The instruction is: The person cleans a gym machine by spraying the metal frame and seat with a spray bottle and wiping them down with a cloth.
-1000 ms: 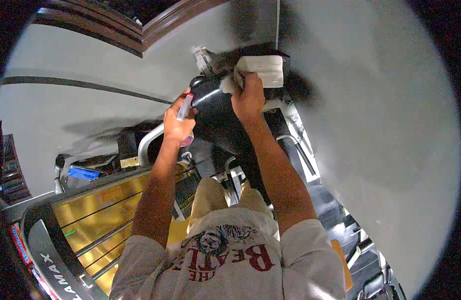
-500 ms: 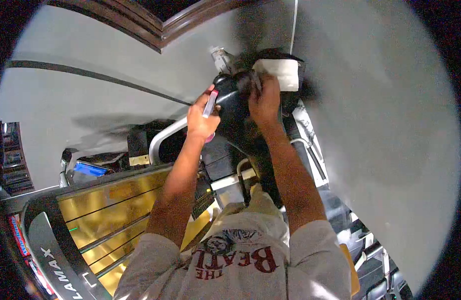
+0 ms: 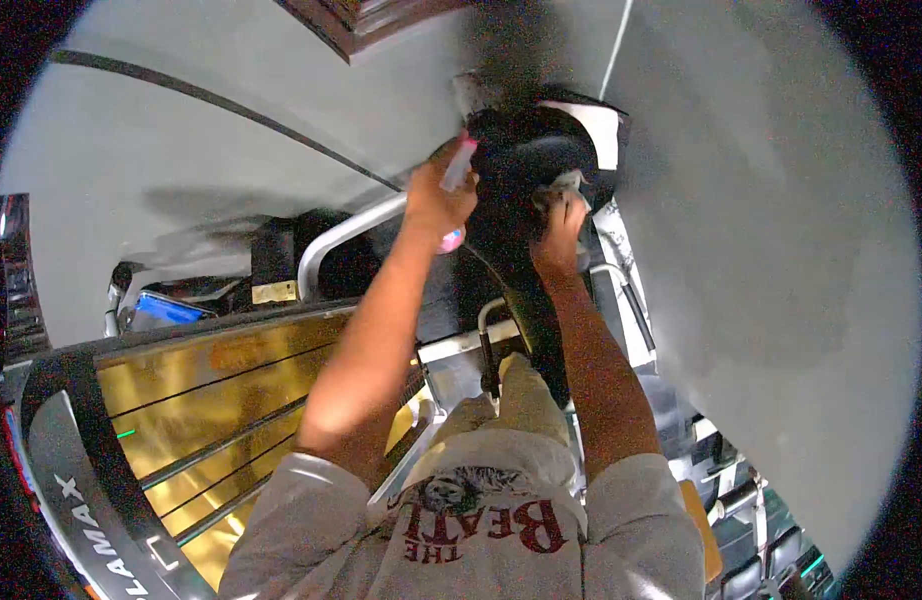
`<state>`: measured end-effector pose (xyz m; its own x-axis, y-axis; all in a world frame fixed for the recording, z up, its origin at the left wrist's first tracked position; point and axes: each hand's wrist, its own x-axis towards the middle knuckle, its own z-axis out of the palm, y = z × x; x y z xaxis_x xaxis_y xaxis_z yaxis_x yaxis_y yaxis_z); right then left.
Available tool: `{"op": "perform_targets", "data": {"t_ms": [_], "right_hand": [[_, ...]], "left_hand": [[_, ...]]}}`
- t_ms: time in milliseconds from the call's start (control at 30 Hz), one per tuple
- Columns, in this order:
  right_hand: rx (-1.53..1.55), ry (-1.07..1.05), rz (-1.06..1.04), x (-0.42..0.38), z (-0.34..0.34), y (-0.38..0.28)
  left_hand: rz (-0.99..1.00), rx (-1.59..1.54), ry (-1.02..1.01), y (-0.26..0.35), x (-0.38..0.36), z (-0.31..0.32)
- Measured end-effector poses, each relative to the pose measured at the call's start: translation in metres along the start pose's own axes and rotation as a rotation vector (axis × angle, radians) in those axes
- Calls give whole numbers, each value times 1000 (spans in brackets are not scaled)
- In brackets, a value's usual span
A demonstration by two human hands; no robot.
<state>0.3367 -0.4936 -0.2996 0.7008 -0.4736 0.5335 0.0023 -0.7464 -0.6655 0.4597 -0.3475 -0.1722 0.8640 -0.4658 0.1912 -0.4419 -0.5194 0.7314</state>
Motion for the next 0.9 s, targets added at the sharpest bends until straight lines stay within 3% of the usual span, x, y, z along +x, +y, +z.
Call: {"op": "perform_targets", "data": {"t_ms": [100,233,367,433,467,500,633,733,800,900], "right_hand": [[37,59,139,37,-14,-24],[91,258,-73,99,-40,-68],[-111,134,-139,107,-30,-60],[-241,144,-173,77,-15,-48],[-216,111,-118,63,-13,-44],[-189,82,-71,51,-13,-40],[-134,-154,355,-17,-4,-14],[84,-126,64,-18,-26,4],[34,-108,128,0,-31,12],[89,-41,161,67,-73,-35]], "left_hand": [[-43,30,-53,-22,9,15],[23,10,62,-12,4,12],[0,-22,-46,-21,9,13],[184,172,-35,-38,12,18],[278,270,-21,-25,12,12],[34,188,-57,-12,10,7],[14,202,-14,0,6,8],[108,209,89,0,2,17],[143,195,33,-31,12,19],[112,248,15,-24,10,17]]}}
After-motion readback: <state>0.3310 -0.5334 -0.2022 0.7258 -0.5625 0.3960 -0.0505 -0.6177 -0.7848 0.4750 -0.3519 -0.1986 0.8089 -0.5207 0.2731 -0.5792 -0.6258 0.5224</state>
